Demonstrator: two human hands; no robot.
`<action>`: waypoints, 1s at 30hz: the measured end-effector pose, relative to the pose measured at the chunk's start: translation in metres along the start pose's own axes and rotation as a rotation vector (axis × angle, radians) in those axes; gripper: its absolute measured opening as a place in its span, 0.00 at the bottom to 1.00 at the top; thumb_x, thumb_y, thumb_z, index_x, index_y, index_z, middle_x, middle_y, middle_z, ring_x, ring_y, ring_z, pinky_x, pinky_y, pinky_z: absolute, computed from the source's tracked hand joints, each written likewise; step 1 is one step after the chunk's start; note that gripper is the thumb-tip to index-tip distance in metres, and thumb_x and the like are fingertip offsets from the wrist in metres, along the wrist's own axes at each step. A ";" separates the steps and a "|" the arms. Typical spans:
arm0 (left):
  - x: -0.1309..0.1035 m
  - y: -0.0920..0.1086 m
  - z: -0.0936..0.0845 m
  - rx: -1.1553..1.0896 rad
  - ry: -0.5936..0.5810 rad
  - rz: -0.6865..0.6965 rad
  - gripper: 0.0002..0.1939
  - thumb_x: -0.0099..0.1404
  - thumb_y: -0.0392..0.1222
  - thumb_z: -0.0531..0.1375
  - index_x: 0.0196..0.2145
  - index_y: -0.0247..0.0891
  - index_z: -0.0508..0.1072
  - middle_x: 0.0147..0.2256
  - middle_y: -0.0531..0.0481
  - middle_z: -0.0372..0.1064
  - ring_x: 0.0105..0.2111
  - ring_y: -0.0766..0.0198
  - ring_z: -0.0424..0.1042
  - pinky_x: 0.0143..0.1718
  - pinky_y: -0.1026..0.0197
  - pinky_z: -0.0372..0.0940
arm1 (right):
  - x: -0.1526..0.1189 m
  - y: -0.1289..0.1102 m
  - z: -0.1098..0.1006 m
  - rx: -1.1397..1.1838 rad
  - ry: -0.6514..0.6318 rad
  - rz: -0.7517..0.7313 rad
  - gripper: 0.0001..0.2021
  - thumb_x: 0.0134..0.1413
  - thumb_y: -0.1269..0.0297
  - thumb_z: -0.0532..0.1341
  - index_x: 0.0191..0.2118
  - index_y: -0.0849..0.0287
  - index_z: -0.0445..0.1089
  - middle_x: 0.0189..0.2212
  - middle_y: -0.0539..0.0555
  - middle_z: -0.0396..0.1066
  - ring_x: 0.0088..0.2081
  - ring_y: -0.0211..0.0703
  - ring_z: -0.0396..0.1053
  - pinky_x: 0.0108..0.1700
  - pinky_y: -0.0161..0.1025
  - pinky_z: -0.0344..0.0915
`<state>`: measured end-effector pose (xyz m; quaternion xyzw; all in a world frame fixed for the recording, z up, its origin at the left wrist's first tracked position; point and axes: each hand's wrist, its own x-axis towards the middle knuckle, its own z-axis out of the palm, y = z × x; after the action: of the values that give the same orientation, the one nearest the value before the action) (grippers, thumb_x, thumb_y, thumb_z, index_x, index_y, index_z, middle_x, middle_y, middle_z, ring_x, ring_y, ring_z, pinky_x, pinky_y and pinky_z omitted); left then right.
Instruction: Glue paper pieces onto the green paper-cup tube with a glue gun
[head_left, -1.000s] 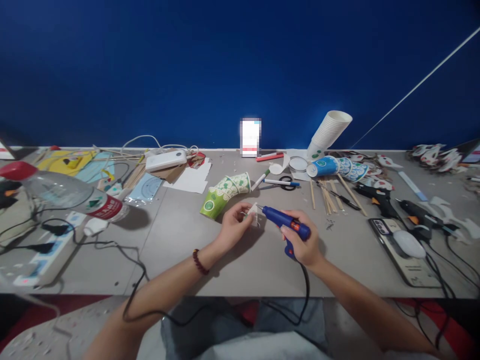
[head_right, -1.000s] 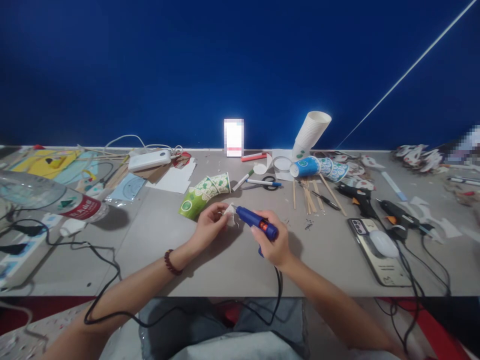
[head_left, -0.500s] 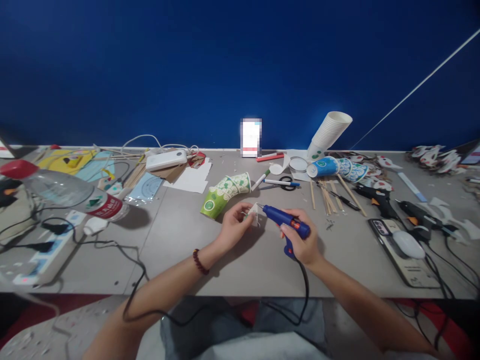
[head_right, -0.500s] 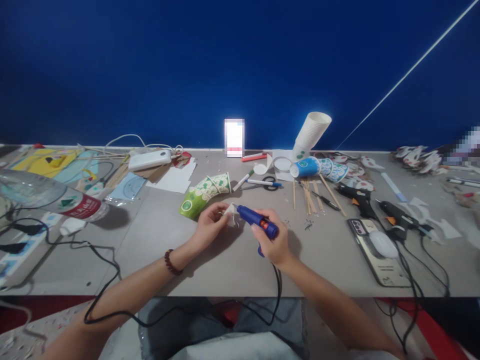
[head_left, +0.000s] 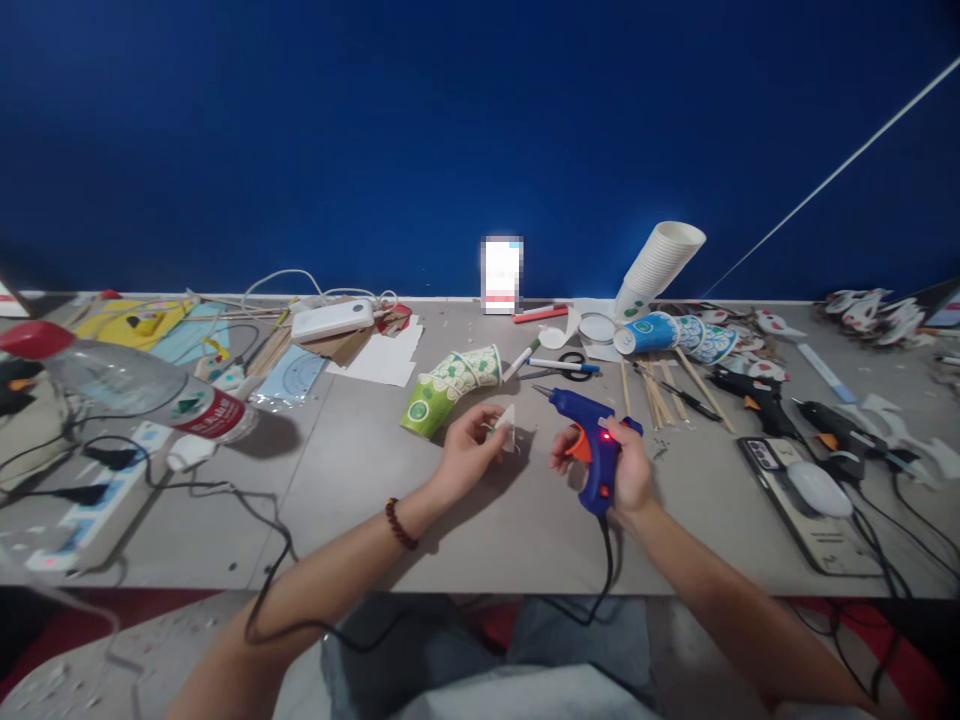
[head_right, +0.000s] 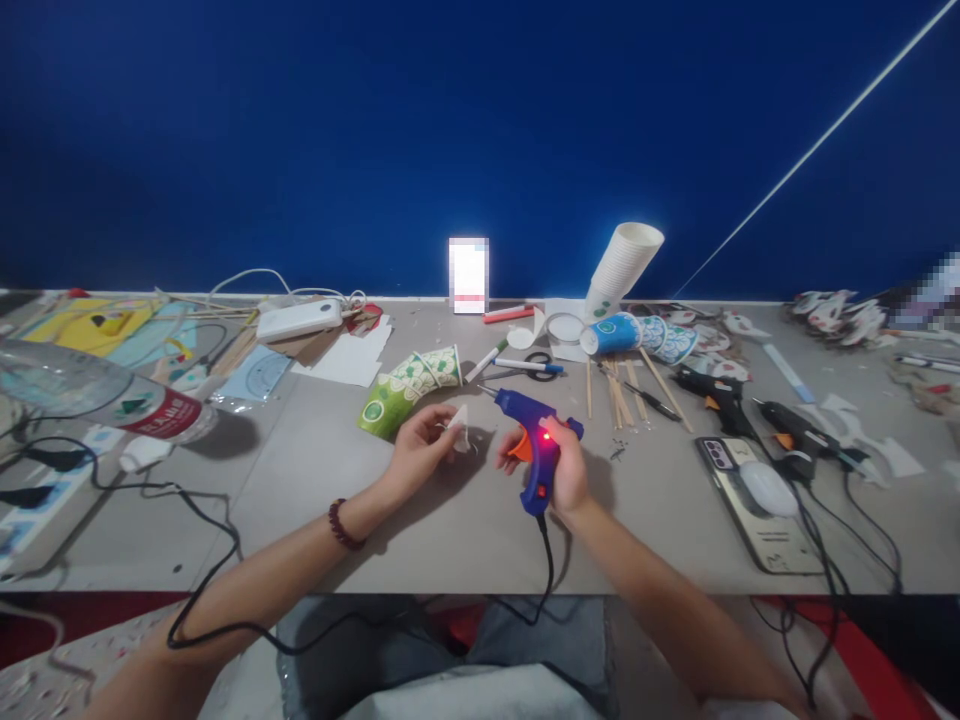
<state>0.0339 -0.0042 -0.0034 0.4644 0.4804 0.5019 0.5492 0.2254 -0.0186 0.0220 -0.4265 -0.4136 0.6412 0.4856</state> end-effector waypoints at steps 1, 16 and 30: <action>0.000 0.000 0.000 0.006 0.003 0.001 0.18 0.54 0.50 0.67 0.36 0.35 0.72 0.26 0.53 0.69 0.16 0.74 0.63 0.17 0.68 0.59 | 0.000 -0.001 0.000 0.019 -0.017 0.040 0.28 0.53 0.39 0.47 0.32 0.59 0.70 0.22 0.58 0.71 0.23 0.49 0.71 0.24 0.43 0.67; 0.000 0.005 0.000 0.009 0.010 -0.009 0.18 0.53 0.50 0.67 0.35 0.34 0.71 0.25 0.53 0.68 0.18 0.73 0.63 0.17 0.69 0.61 | 0.005 -0.003 0.005 0.262 -0.149 0.131 0.16 0.50 0.45 0.59 0.33 0.54 0.66 0.13 0.41 0.46 0.16 0.36 0.46 0.19 0.35 0.50; 0.000 0.004 0.000 -0.032 0.019 0.005 0.16 0.54 0.50 0.66 0.35 0.36 0.72 0.26 0.54 0.67 0.19 0.74 0.61 0.17 0.70 0.60 | -0.015 0.012 0.006 -0.395 0.245 0.036 0.20 0.41 0.45 0.66 0.25 0.60 0.72 0.15 0.48 0.64 0.18 0.37 0.62 0.22 0.35 0.62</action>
<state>0.0338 -0.0041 0.0009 0.4519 0.4762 0.5154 0.5508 0.2188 -0.0365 0.0149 -0.5954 -0.4613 0.4997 0.4278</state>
